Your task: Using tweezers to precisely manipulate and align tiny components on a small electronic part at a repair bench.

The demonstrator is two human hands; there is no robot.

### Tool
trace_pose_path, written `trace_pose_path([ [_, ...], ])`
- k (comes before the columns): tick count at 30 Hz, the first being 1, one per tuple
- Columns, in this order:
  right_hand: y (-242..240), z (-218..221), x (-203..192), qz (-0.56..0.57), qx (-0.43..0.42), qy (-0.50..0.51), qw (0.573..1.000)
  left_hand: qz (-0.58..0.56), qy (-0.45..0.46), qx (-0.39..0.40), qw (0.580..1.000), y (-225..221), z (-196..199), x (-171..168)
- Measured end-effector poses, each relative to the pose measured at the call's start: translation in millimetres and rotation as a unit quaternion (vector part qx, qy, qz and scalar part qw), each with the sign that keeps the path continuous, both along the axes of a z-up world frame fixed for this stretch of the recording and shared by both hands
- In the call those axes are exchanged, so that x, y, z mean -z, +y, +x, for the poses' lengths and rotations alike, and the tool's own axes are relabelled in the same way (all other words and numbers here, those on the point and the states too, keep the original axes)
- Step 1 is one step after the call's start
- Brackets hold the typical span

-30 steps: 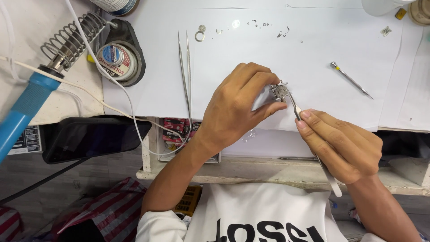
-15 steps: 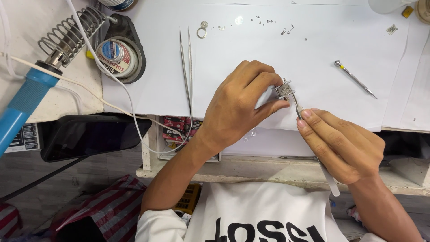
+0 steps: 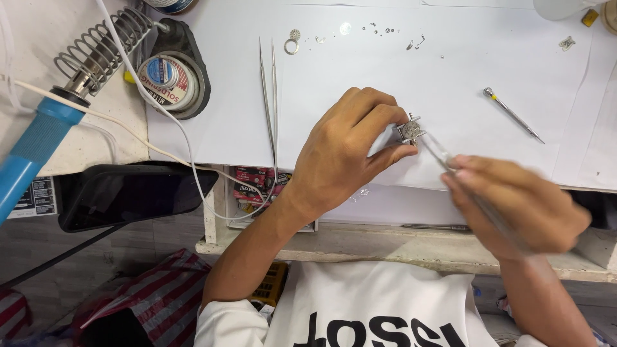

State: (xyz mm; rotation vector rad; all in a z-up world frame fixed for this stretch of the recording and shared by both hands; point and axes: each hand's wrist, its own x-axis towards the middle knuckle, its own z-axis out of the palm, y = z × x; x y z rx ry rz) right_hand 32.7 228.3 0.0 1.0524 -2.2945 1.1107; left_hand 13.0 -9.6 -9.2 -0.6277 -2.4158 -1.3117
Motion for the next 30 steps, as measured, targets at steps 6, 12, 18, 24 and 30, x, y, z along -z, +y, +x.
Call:
trace_pose_path([
  [6, -2, 2, 8, -0.168, 0.152, -0.289, 0.93, -0.009, 0.004, -0.002, 1.0, 0, -1, 0],
  [12, -4, -5, -2, -0.125, 0.143, -0.3, 0.935, -0.011, -0.001, 0.0, 1.0, 0, -1, -1],
  [18, -6, -5, -4, -0.117, 0.141, -0.3, 0.936, -0.01, 0.0, 0.001, 1.0, 0, -1, 0],
  [24, -7, -5, 0, -0.118, 0.152, -0.288, 0.938, -0.009, -0.001, 0.002, 1.0, 0, -1, -1],
  [30, -1, -5, 7, -0.089, 0.13, -0.204, 0.966, -0.006, 0.003, 0.002, 1.0, 0, -1, 0],
])
